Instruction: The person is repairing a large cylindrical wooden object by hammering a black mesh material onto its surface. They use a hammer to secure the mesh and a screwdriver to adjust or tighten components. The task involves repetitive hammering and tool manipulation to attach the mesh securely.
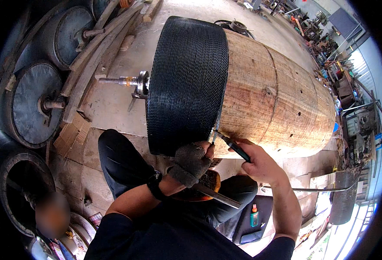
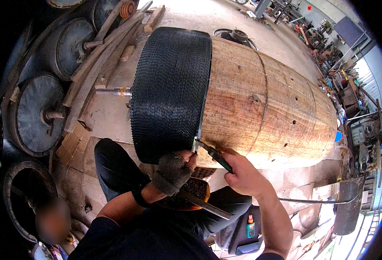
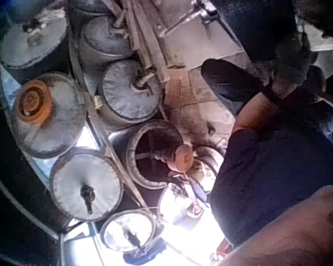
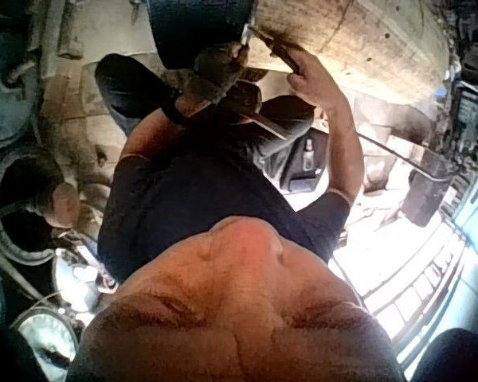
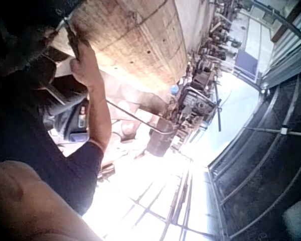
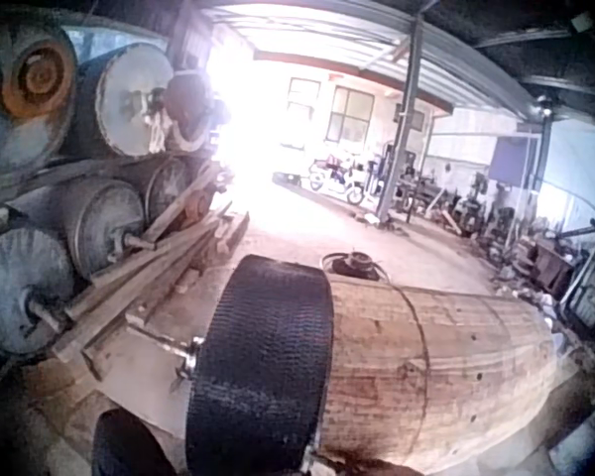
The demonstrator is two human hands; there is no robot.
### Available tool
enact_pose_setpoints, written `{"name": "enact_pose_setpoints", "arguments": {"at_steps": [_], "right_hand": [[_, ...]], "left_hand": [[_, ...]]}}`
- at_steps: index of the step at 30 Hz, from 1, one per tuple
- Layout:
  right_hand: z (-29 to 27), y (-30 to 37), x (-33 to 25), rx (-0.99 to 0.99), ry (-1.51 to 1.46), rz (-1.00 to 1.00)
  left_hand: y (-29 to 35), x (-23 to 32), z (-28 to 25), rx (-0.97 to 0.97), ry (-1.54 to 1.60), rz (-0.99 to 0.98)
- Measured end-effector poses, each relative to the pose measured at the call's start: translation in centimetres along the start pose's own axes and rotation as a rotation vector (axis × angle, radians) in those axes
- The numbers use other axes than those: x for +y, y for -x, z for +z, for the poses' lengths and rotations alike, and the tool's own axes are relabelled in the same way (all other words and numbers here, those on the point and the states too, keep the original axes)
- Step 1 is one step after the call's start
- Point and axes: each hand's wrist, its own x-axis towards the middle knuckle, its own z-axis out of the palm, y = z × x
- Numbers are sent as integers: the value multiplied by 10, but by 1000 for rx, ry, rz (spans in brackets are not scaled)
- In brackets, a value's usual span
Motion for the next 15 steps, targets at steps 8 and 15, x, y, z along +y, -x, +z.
{"name": "enact_pose_setpoints", "arguments": {"at_steps": [8, 15], "right_hand": [[-22, -8, -3, -37, -80, 239], [-23, -14, 5, -309, -130, 252]], "left_hand": [[-1, 4, -1, 24, 10, 39], [-14, 5, -20, 52, -146, 227]]}}
